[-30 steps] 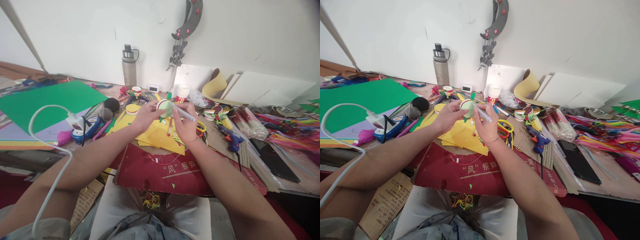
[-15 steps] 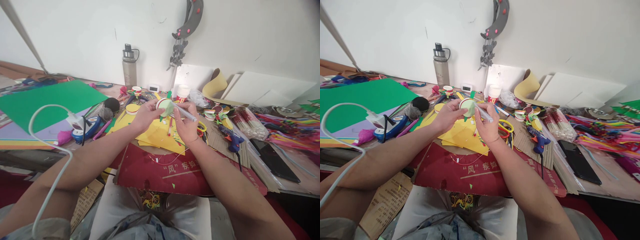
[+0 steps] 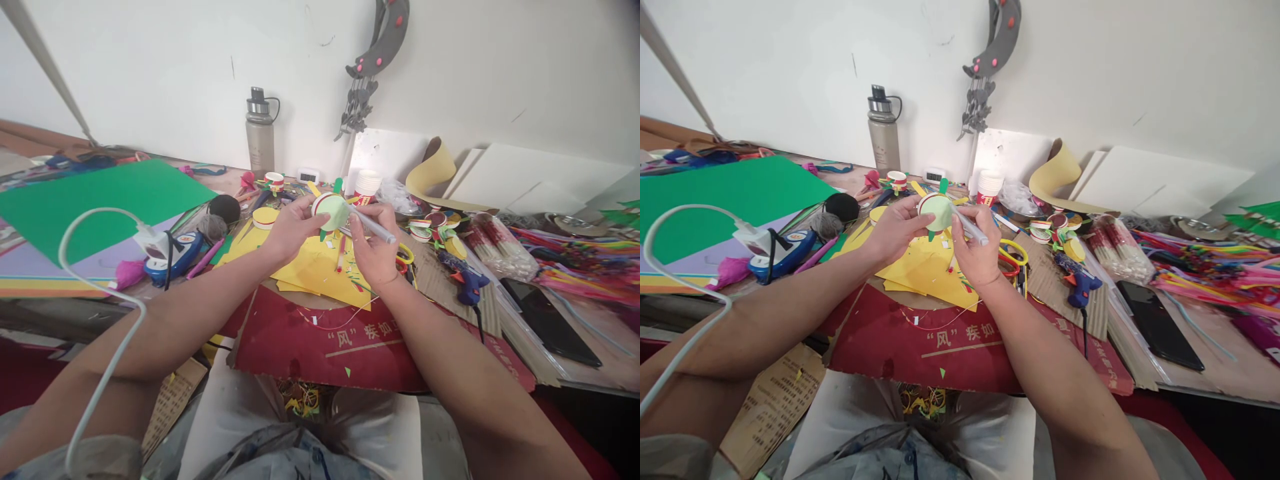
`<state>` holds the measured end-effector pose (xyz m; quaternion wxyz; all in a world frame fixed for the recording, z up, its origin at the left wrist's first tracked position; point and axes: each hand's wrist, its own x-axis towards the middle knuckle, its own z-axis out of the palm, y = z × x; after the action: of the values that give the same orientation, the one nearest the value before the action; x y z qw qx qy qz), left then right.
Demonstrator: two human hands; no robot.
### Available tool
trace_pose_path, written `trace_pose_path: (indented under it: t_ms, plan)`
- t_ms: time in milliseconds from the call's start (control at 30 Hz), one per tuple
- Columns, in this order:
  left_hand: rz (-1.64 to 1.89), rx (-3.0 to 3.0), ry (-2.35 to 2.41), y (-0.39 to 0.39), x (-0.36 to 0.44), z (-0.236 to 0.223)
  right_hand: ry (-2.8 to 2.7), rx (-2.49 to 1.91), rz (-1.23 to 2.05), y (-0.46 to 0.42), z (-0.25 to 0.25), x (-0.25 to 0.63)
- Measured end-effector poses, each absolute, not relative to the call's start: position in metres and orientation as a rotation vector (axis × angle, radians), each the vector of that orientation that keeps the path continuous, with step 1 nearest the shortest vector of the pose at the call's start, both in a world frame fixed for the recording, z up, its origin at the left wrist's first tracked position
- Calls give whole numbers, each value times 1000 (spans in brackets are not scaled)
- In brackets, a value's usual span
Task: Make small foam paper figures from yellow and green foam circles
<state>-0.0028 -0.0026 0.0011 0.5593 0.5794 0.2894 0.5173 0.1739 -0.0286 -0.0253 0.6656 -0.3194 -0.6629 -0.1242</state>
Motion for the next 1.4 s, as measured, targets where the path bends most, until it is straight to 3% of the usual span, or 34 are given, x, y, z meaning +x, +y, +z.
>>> trace_pose_path:
  t_ms: [1400]
  plan:
    - [1320,1246,645,0,-4,2,-1555,-761,-284,-27,-30,177]
